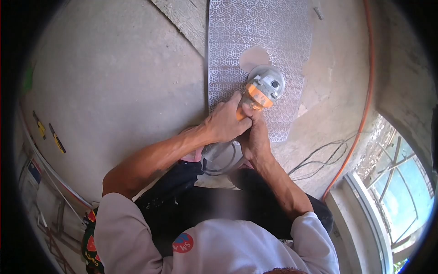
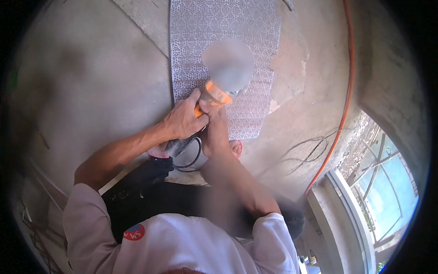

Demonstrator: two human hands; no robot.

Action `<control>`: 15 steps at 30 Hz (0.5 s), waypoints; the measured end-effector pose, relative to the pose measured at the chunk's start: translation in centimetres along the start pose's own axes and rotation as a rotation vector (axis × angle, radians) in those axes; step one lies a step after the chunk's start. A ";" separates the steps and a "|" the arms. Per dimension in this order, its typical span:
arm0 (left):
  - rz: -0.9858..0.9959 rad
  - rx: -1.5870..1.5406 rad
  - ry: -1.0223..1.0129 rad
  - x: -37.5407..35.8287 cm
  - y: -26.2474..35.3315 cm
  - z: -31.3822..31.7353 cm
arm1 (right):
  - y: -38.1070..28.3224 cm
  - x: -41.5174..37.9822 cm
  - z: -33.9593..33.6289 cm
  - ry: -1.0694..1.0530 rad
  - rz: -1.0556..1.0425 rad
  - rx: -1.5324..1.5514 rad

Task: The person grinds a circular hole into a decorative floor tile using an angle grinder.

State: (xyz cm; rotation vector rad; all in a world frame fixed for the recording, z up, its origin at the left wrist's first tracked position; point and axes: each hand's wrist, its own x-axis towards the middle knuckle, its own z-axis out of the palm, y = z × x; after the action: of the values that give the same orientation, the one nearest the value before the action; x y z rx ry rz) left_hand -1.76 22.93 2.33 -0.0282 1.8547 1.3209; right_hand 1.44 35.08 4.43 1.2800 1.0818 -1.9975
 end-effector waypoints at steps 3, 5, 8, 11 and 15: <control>0.063 -0.036 0.091 0.7 -0.6 0.4 | -0.3 1.1 -0.1 -0.056 -0.048 -0.023; 0.051 -0.069 0.096 1.4 0.1 -0.4 | -1.3 1.5 0.4 -0.089 -0.086 -0.062; 0.001 0.008 0.041 0.9 0.5 -0.2 | -0.6 1.3 -0.3 -0.068 -0.023 -0.007; -0.022 -0.013 -0.058 -0.2 -0.1 0.2 | 0.1 -0.6 0.2 0.034 -0.002 -0.003; -0.006 -0.081 -0.067 -0.7 -0.1 0.0 | 0.8 -0.8 -0.2 0.033 0.013 0.019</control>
State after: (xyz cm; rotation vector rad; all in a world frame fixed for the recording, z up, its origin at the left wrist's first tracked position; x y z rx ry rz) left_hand -1.29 22.56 2.70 -0.0318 1.7426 1.3760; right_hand 2.50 34.80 4.89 1.3308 1.0696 -1.9876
